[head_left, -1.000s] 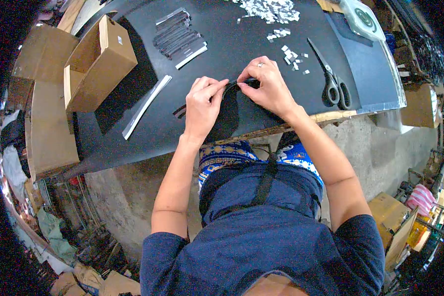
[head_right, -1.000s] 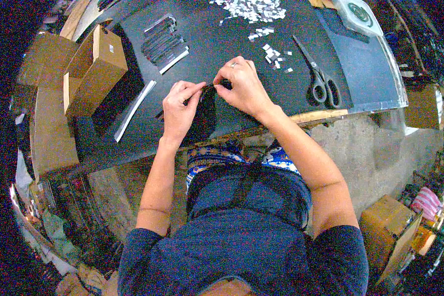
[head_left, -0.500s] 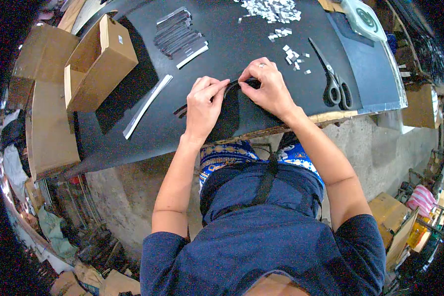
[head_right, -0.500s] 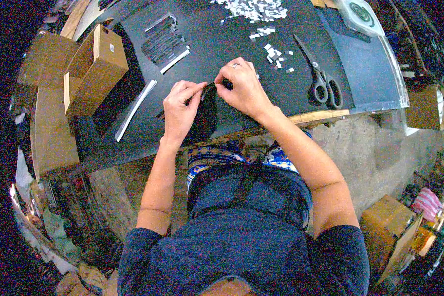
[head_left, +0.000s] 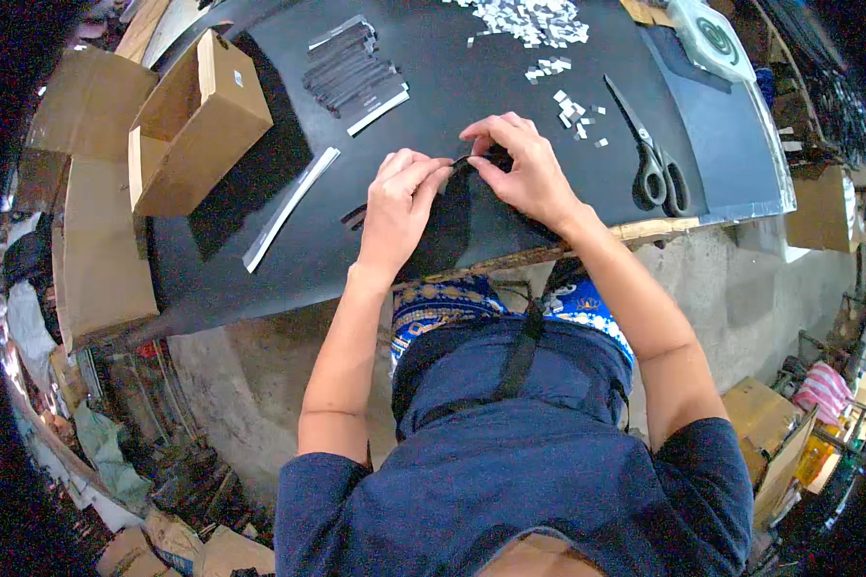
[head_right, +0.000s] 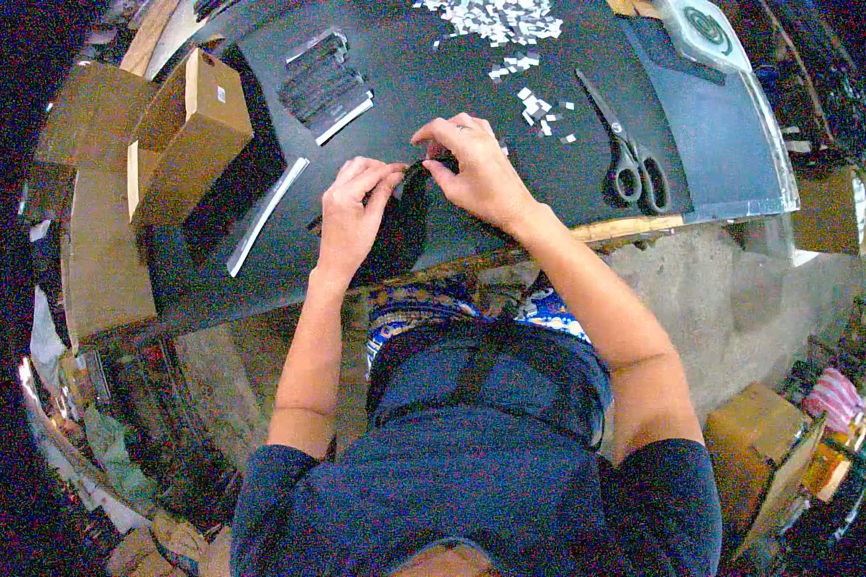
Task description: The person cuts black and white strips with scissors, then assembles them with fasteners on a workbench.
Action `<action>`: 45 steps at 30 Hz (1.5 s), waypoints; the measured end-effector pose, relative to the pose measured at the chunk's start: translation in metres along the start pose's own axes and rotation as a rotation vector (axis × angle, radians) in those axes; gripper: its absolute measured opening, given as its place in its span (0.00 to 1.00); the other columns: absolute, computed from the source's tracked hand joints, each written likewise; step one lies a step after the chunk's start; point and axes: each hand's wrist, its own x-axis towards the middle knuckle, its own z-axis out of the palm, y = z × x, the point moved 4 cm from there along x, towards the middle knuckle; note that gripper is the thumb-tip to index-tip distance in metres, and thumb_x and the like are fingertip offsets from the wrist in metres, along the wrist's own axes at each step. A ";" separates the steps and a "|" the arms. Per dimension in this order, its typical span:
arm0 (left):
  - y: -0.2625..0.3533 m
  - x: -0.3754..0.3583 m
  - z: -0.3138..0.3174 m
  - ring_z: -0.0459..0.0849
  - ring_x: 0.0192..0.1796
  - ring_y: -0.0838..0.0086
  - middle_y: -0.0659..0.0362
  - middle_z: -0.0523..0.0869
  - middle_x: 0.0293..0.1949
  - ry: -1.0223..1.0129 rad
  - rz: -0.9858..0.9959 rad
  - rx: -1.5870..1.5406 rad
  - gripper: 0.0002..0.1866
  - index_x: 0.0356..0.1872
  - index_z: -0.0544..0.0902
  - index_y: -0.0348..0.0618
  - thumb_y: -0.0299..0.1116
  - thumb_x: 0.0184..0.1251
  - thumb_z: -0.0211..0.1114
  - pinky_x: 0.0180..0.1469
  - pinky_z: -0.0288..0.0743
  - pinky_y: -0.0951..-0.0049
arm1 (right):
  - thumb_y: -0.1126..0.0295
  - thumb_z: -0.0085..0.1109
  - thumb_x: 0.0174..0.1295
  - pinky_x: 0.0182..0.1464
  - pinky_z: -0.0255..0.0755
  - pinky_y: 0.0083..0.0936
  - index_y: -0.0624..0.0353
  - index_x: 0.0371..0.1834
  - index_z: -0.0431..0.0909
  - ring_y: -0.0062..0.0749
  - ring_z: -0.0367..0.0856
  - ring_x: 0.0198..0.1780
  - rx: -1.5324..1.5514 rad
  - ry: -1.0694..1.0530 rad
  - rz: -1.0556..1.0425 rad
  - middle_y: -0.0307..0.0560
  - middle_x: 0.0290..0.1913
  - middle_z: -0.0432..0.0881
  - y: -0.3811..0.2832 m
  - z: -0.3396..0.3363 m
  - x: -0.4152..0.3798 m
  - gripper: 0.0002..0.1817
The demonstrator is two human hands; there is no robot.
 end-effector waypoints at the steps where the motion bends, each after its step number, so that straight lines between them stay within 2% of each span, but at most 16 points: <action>1: 0.001 0.001 0.000 0.78 0.36 0.62 0.54 0.80 0.29 -0.007 -0.004 -0.027 0.05 0.33 0.84 0.37 0.24 0.55 0.65 0.39 0.72 0.66 | 0.78 0.64 0.49 0.48 0.69 0.31 0.53 0.44 0.78 0.36 0.77 0.40 0.006 -0.008 -0.022 0.40 0.31 0.80 0.000 0.000 0.000 0.17; 8: -0.002 0.000 0.006 0.79 0.35 0.63 0.55 0.80 0.28 0.052 0.017 0.071 0.06 0.31 0.84 0.38 0.27 0.52 0.68 0.38 0.72 0.67 | 0.78 0.64 0.49 0.50 0.68 0.31 0.53 0.45 0.78 0.36 0.77 0.40 0.014 -0.021 -0.050 0.40 0.31 0.79 0.004 0.000 0.001 0.18; 11: -0.001 0.002 0.003 0.79 0.34 0.63 0.55 0.81 0.27 0.066 0.031 0.088 0.05 0.29 0.84 0.37 0.26 0.51 0.68 0.37 0.73 0.67 | 0.78 0.63 0.50 0.48 0.70 0.28 0.53 0.47 0.78 0.33 0.79 0.38 -0.018 -0.045 -0.090 0.40 0.32 0.80 0.001 -0.004 0.003 0.18; 13: -0.003 0.005 -0.001 0.81 0.31 0.66 0.56 0.82 0.27 -0.014 -0.044 -0.025 0.05 0.30 0.85 0.37 0.26 0.52 0.68 0.36 0.73 0.70 | 0.79 0.62 0.52 0.45 0.71 0.23 0.56 0.50 0.76 0.25 0.79 0.36 0.271 -0.228 0.102 0.39 0.32 0.80 0.005 -0.005 0.004 0.20; 14: 0.000 0.008 -0.007 0.81 0.31 0.66 0.56 0.82 0.27 -0.015 -0.043 -0.027 0.05 0.30 0.85 0.37 0.26 0.52 0.68 0.36 0.73 0.70 | 0.79 0.62 0.52 0.45 0.71 0.23 0.56 0.50 0.76 0.25 0.79 0.36 0.269 -0.226 0.104 0.39 0.32 0.80 0.004 -0.008 0.004 0.20; 16: -0.001 0.011 -0.009 0.84 0.34 0.73 0.56 0.86 0.30 -0.272 -0.218 -0.121 0.05 0.31 0.86 0.36 0.26 0.53 0.69 0.40 0.74 0.75 | 0.79 0.62 0.54 0.42 0.71 0.18 0.59 0.55 0.72 0.19 0.78 0.36 0.511 -0.350 0.216 0.39 0.32 0.80 0.006 -0.010 0.003 0.23; 17: -0.006 0.011 -0.008 0.83 0.35 0.77 0.59 0.86 0.30 -0.373 -0.271 -0.180 0.06 0.32 0.86 0.35 0.27 0.54 0.69 0.40 0.74 0.76 | 0.80 0.61 0.53 0.43 0.71 0.18 0.62 0.58 0.68 0.17 0.77 0.36 0.521 -0.416 0.244 0.38 0.31 0.79 0.005 -0.013 0.004 0.26; 20: -0.009 0.011 -0.002 0.82 0.36 0.78 0.61 0.86 0.31 -0.481 -0.344 -0.284 0.08 0.35 0.86 0.35 0.27 0.56 0.69 0.40 0.74 0.77 | 0.80 0.61 0.52 0.42 0.71 0.18 0.63 0.57 0.68 0.17 0.77 0.35 0.579 -0.451 0.301 0.39 0.30 0.79 0.007 -0.012 0.000 0.26; 26: -0.001 0.003 0.021 0.84 0.30 0.80 0.58 0.87 0.29 -0.459 -0.438 -0.519 0.08 0.37 0.86 0.32 0.26 0.60 0.65 0.34 0.77 0.80 | 0.80 0.61 0.52 0.42 0.72 0.19 0.64 0.55 0.69 0.17 0.77 0.35 0.544 -0.395 0.331 0.39 0.31 0.79 0.001 -0.019 -0.007 0.24; 27: 0.001 0.004 0.022 0.83 0.27 0.81 0.58 0.86 0.27 -0.456 -0.413 -0.480 0.08 0.37 0.86 0.32 0.26 0.62 0.64 0.32 0.77 0.80 | 0.80 0.61 0.52 0.42 0.72 0.19 0.64 0.55 0.69 0.17 0.77 0.35 0.543 -0.392 0.332 0.39 0.31 0.79 0.002 -0.019 -0.008 0.24; 29: 0.002 0.005 0.021 0.83 0.27 0.81 0.58 0.86 0.27 -0.484 -0.455 -0.492 0.08 0.37 0.86 0.32 0.26 0.62 0.64 0.32 0.77 0.81 | 0.79 0.62 0.51 0.43 0.73 0.23 0.63 0.52 0.72 0.24 0.79 0.36 0.448 -0.370 0.245 0.44 0.36 0.80 0.002 -0.019 -0.011 0.22; 30: 0.001 0.004 0.021 0.83 0.26 0.80 0.57 0.86 0.27 -0.509 -0.500 -0.504 0.08 0.37 0.86 0.31 0.26 0.61 0.64 0.31 0.77 0.81 | 0.79 0.62 0.51 0.43 0.73 0.23 0.63 0.52 0.72 0.24 0.79 0.36 0.448 -0.369 0.247 0.44 0.36 0.80 0.002 -0.020 -0.013 0.22; 32: 0.000 0.005 0.019 0.83 0.26 0.80 0.57 0.86 0.27 -0.515 -0.517 -0.505 0.08 0.37 0.86 0.31 0.26 0.61 0.64 0.30 0.76 0.81 | 0.73 0.67 0.48 0.45 0.75 0.33 0.60 0.48 0.75 0.41 0.81 0.42 0.142 -0.346 -0.040 0.50 0.38 0.80 -0.012 -0.027 -0.013 0.22; 33: -0.001 0.005 0.018 0.83 0.26 0.80 0.57 0.86 0.27 -0.520 -0.532 -0.504 0.09 0.37 0.86 0.30 0.26 0.61 0.65 0.30 0.76 0.81 | 0.74 0.68 0.47 0.46 0.74 0.33 0.62 0.48 0.76 0.44 0.79 0.42 0.075 -0.362 -0.073 0.51 0.40 0.78 -0.018 -0.031 -0.014 0.22; 39: 0.000 0.003 0.017 0.83 0.26 0.80 0.56 0.86 0.27 -0.537 -0.541 -0.549 0.09 0.37 0.85 0.30 0.27 0.60 0.65 0.30 0.78 0.80 | 0.72 0.67 0.48 0.45 0.72 0.36 0.60 0.45 0.79 0.47 0.77 0.42 -0.097 -0.360 -0.098 0.49 0.38 0.78 -0.025 -0.038 -0.018 0.18; 45: -0.002 0.001 0.017 0.83 0.26 0.80 0.56 0.86 0.27 -0.547 -0.563 -0.614 0.09 0.37 0.85 0.31 0.27 0.60 0.66 0.30 0.78 0.80 | 0.72 0.67 0.48 0.44 0.71 0.35 0.59 0.41 0.81 0.44 0.76 0.40 -0.111 -0.393 -0.142 0.46 0.34 0.79 -0.021 -0.037 -0.018 0.14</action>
